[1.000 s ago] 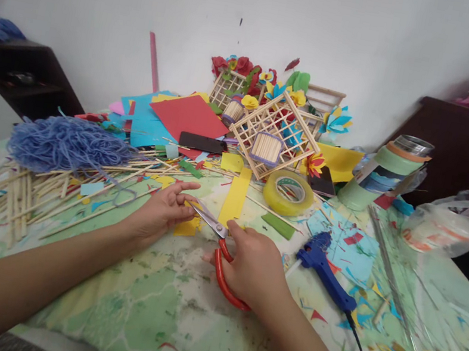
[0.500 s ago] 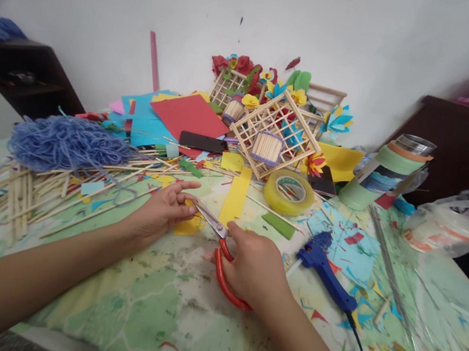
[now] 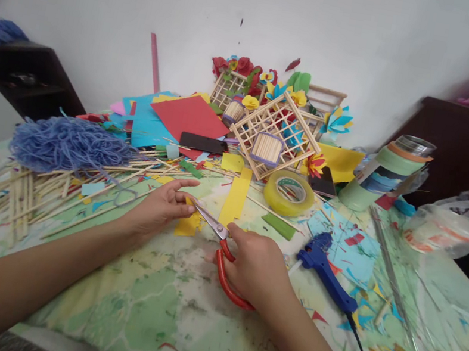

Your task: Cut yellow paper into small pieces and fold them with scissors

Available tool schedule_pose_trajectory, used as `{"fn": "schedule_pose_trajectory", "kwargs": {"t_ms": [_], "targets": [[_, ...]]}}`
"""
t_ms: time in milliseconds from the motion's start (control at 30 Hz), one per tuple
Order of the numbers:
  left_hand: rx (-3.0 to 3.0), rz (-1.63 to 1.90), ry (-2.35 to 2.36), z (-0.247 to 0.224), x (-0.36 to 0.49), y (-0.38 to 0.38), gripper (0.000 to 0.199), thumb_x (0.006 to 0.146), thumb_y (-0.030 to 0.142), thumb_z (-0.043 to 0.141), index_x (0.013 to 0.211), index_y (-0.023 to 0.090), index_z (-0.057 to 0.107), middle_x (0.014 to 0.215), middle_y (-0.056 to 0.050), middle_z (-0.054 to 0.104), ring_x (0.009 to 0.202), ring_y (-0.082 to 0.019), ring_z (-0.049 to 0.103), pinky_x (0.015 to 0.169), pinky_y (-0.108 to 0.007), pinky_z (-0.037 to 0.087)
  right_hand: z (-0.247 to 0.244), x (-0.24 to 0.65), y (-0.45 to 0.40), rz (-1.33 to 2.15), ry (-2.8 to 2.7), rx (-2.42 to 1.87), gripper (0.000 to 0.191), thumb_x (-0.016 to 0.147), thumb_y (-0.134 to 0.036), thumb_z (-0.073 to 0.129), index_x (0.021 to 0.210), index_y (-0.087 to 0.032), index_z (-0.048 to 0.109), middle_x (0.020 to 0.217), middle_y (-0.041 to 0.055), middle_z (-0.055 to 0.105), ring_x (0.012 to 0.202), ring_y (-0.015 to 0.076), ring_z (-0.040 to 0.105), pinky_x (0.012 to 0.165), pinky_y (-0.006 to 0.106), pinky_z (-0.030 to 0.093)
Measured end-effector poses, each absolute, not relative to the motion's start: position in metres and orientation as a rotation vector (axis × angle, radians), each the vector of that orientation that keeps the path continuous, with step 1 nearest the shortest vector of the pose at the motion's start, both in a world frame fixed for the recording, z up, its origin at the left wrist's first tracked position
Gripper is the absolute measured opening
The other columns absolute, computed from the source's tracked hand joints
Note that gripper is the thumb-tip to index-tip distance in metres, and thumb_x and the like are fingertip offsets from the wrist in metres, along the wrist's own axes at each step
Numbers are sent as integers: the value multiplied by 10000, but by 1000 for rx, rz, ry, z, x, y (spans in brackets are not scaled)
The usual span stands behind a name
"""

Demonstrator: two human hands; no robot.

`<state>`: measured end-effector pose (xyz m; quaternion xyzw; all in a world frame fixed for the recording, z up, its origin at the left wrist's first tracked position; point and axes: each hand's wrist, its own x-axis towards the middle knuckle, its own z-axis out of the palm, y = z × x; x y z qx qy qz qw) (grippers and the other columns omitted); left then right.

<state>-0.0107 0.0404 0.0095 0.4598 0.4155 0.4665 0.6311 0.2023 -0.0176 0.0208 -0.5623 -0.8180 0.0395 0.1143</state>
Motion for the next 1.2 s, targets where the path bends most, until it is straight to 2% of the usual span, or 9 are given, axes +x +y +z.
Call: {"fn": "schedule_pose_trajectory", "kwargs": {"t_ms": [133,367,767,933,1200], "targets": [[1094,1050,945,11,-13,43,746,553,169,775,1213,147,427,744,-10,657,648,-116,598,635,-227,429,21,203,-17,122,-2411,-1633,523,785,-571,504,1173,-227,572,845,54,704,696,190,638,566,250,383],[1151,1005,966,12,-17,45,740,549,200,783,1206,156,445,758,-17,654,661,-126,594,640,-236,420,22,202,-17,136,-2418,-1629,477,788,-549,516,1141,-236,588,870,57,707,720,191,641,580,248,387],[1195,1012,986,12,-20,44,673,613,257,751,1215,178,461,694,21,591,616,-99,540,586,-211,375,22,203,-16,127,-2410,-1643,472,786,-541,524,1146,-241,581,786,34,692,657,176,616,551,236,352],[1214,1009,986,10,-21,46,666,617,246,743,1217,175,462,718,5,604,631,-104,542,599,-215,385,23,202,-17,107,-2414,-1649,429,788,-482,534,1138,-240,591,806,39,697,673,178,622,556,239,357],[1222,1005,1001,12,-21,47,701,587,249,759,1215,171,458,721,-1,628,604,-103,543,574,-212,369,23,203,-18,116,-2410,-1644,459,777,-519,537,1137,-240,594,839,47,707,693,184,635,568,244,385]]}}
